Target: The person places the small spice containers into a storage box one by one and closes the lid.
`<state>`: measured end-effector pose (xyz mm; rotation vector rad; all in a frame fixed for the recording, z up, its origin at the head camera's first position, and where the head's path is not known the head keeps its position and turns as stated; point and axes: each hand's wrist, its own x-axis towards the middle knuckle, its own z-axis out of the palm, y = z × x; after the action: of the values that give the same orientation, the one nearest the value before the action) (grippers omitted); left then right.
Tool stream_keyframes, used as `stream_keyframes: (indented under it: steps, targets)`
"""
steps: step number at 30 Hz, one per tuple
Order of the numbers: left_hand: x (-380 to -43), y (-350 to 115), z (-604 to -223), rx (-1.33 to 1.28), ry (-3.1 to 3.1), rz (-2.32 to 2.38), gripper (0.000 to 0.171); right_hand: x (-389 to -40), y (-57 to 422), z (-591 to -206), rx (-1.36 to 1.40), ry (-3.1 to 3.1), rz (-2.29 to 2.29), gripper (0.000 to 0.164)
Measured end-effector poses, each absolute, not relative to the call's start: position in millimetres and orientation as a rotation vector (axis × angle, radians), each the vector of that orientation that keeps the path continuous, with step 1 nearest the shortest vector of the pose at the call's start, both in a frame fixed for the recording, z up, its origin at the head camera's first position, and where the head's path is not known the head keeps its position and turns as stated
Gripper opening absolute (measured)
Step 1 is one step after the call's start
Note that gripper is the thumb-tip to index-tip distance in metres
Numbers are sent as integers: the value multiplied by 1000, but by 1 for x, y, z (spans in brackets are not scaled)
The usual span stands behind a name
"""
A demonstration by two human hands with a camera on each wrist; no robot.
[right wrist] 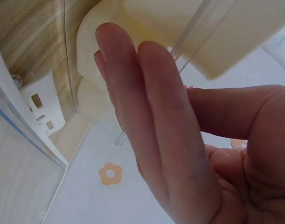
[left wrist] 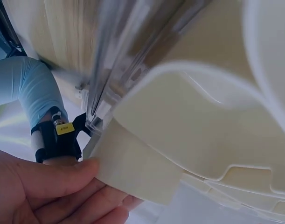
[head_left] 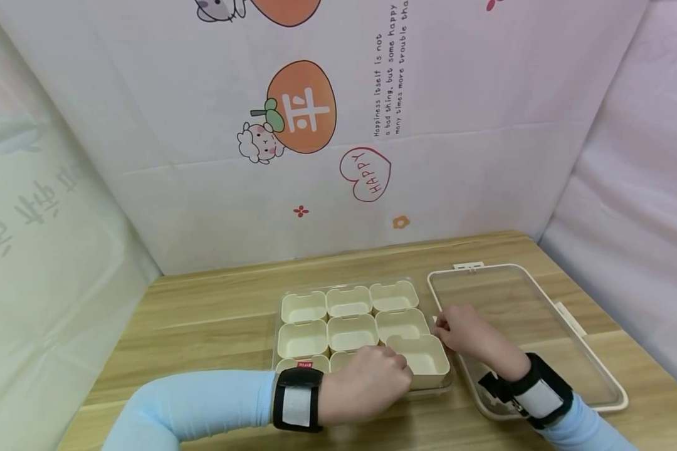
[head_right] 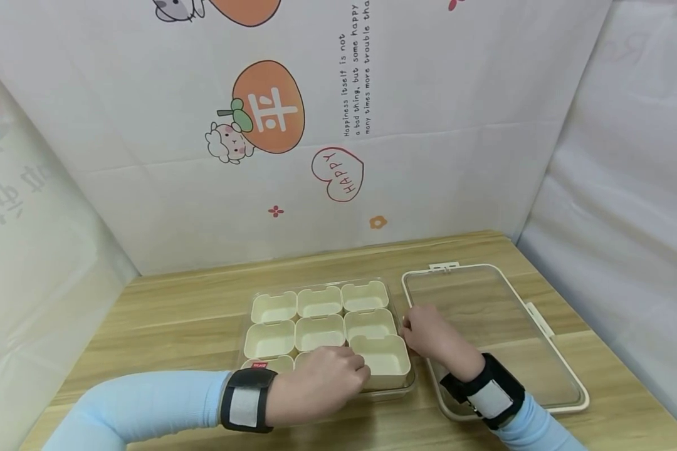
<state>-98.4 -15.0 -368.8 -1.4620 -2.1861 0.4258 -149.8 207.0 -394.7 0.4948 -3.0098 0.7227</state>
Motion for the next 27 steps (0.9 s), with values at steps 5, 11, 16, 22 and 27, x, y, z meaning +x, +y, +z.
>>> stream_keyframes:
  steps: [5,11,16,22,27]
  targets:
    - [-97,-11,-372,-1463,-2200,465,16,-149,207,-394,490,-3020,749,16]
    - [-95,-7,-370,-1465,-2264,463,22,-148,207,-393,480,-3029,780,14]
    - [-94,-4,-372,-1477,-2327,465,24,-148,206,-393,489,-3023,768,12]
    - [-94,-3,-374,-1477,-2343,485,27,-147,206,-392,480,-3030,784,14]
    - [-94,-3,-376,-1486,-2342,495,25,-147,206,-391,478,-3038,788,15]
